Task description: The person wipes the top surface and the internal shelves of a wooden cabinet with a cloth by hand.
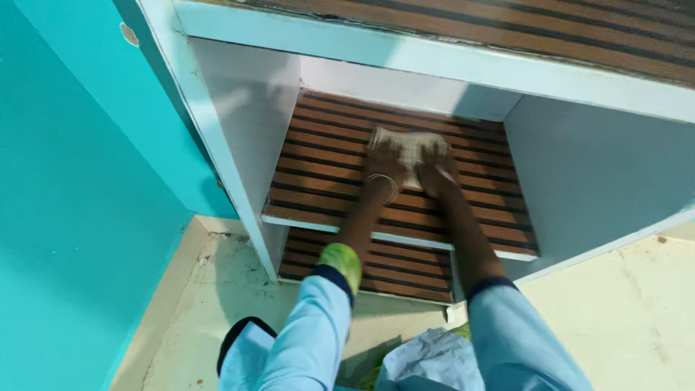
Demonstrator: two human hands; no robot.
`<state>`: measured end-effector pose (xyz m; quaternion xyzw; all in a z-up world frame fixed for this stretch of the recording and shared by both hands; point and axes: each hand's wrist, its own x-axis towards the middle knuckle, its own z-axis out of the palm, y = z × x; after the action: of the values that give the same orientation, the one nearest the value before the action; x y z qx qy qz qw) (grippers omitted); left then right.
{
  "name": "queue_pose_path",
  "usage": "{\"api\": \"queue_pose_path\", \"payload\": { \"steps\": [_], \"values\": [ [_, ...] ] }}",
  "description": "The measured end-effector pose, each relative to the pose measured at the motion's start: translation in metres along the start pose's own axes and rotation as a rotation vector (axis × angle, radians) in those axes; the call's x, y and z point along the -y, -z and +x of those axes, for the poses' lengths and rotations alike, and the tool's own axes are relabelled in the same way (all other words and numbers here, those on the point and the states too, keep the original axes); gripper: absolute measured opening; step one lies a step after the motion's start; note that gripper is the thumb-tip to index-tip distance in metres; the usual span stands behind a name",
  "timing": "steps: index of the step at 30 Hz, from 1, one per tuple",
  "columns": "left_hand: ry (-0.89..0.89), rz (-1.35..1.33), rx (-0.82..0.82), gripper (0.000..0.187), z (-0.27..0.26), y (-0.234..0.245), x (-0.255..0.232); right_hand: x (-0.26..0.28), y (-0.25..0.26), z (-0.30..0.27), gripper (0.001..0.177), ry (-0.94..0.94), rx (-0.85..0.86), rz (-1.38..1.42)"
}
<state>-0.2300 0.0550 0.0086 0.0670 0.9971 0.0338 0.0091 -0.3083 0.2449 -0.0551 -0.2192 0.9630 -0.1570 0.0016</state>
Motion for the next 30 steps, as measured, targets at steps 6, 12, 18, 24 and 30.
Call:
{"api": "queue_pose_path", "payload": {
  "steps": [6, 12, 18, 24, 30],
  "values": [
    [0.309, -0.078, -0.148, 0.068, -0.080, -0.021, 0.167, 0.205, -0.036, 0.031, 0.065, 0.191, 0.114, -0.123],
    [0.274, -0.062, -0.364, 0.067, -0.210, -0.030, 0.122, 0.233, -0.028, -0.101, 0.060, 0.529, -0.256, -0.041],
    [-0.009, -0.272, -0.066, 0.072, -0.185, -0.017, -0.024, 0.118, -0.012, -0.215, 0.062, 0.053, -0.322, -0.153],
    [-0.335, -0.153, -0.439, 0.071, -0.114, -0.051, -0.165, -0.010, 0.014, -0.272, 0.050, -0.275, -0.606, -0.181],
    [-0.490, -0.223, -0.806, 0.062, -0.113, -0.091, -0.178, -0.025, -0.037, -0.274, 0.049, -0.157, -1.004, -0.093]
  ]
}}
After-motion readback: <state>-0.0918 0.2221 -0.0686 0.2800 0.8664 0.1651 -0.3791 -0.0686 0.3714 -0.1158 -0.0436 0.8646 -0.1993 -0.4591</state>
